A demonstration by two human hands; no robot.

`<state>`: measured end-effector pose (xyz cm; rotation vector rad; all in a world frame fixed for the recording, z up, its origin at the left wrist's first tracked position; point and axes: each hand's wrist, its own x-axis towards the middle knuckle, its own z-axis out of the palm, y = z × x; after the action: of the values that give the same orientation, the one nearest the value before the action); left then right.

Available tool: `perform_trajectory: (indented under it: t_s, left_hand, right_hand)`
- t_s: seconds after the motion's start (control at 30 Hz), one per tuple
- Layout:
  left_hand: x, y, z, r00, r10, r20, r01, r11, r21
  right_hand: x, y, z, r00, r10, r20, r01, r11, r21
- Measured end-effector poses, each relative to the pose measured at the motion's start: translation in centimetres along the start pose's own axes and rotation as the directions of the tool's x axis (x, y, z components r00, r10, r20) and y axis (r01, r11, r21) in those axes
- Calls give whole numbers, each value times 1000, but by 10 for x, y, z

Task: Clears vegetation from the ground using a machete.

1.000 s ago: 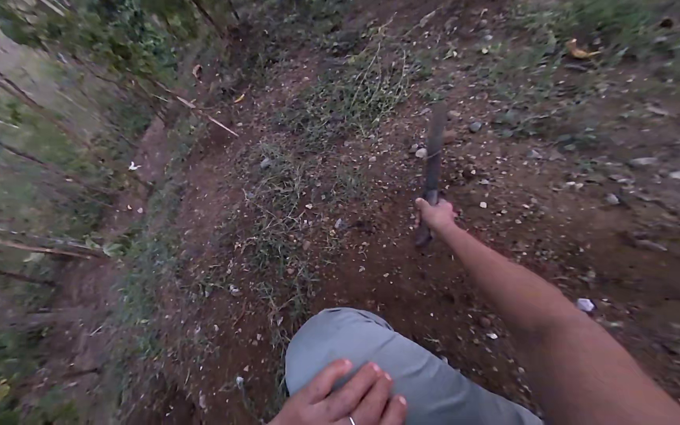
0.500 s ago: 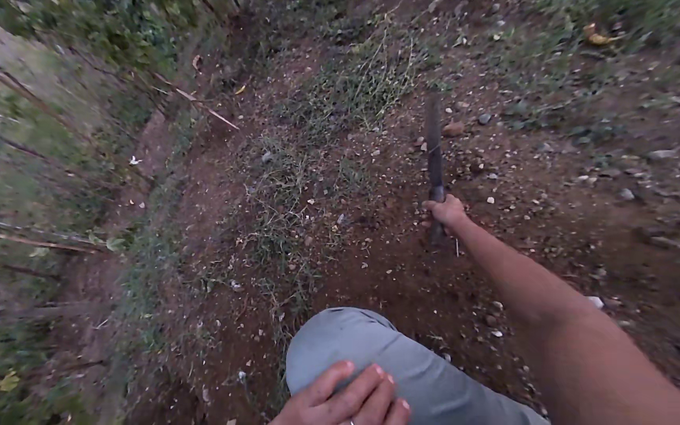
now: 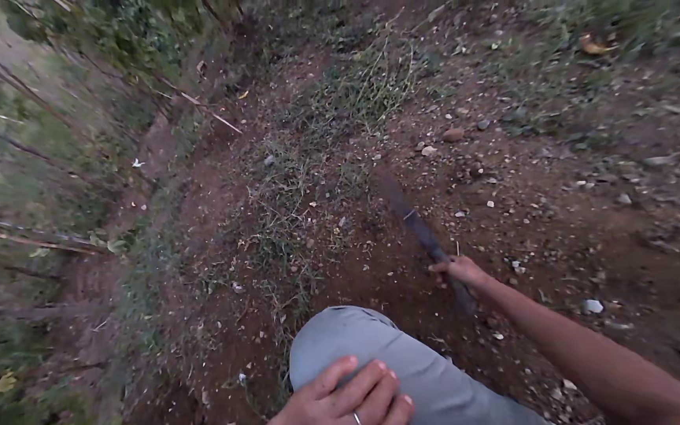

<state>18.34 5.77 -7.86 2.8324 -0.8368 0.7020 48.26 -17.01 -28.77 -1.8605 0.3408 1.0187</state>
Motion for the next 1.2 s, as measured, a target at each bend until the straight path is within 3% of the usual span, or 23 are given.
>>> perform_trajectory:
  t_s: [0.17, 0.23, 0.33, 0.4, 0.57, 0.67, 0.73, 0.8, 0.87, 1.0, 1.1, 1.2]
  left_hand:
    - [1, 1, 1, 1000, -5, -8, 5, 1000, 6]
    - [3, 1, 1, 1000, -3, -9, 3, 1000, 1]
    - [5, 1, 1, 1000, 3, -9, -3, 1000, -4]
    - [4, 1, 2, 1000, 3, -9, -3, 1000, -2]
    - [2, 2, 0, 1000, -9, -6, 10, 1000, 11]
    - [2, 2, 0, 1000, -6, -13, 6, 1000, 13]
    - [4, 1, 2, 1000, -3, -20, 3, 1000, 13]
    - [6, 1, 2, 1000, -2, -21, 2, 1000, 7]
    - [7, 1, 2, 1000, -1, -13, 1, 1000, 1]
    - [7, 2, 2, 1000, 0, -8, 0, 1000, 5]
    - [5, 2, 2, 1000, -5, -15, 5, 1000, 5]
    - [3, 2, 2, 1000, -6, -19, 6, 1000, 9]
  right_hand:
    - [13, -20, 37, 970, -88, -225, 156, 939, 307]
    - [11, 4, 56, 982, -106, -156, 131, 978, 165]
    - [-1, 49, 57, 995, 11, 101, 17, 963, -267]
    - [-10, 55, 42, 989, 57, 135, -7, 940, -341]
    - [-22, 16, -1, 999, -42, -21, 40, 994, -97]
    - [-2, -7, 19, 976, -62, -208, 115, 961, 251]
    - [11, -8, 43, 962, -38, -270, 128, 937, 324]
    - [10, 14, 57, 982, -58, -178, 74, 994, 82]
    - [-1, 41, 55, 1000, 8, 23, -2, 967, -257]
    - [-25, 36, 6, 994, 58, 94, -11, 899, -438]
    - [-23, 14, -19, 1000, -25, -7, 21, 949, -313]
    - [-5, 0, 9, 978, -56, -203, 81, 990, 118]
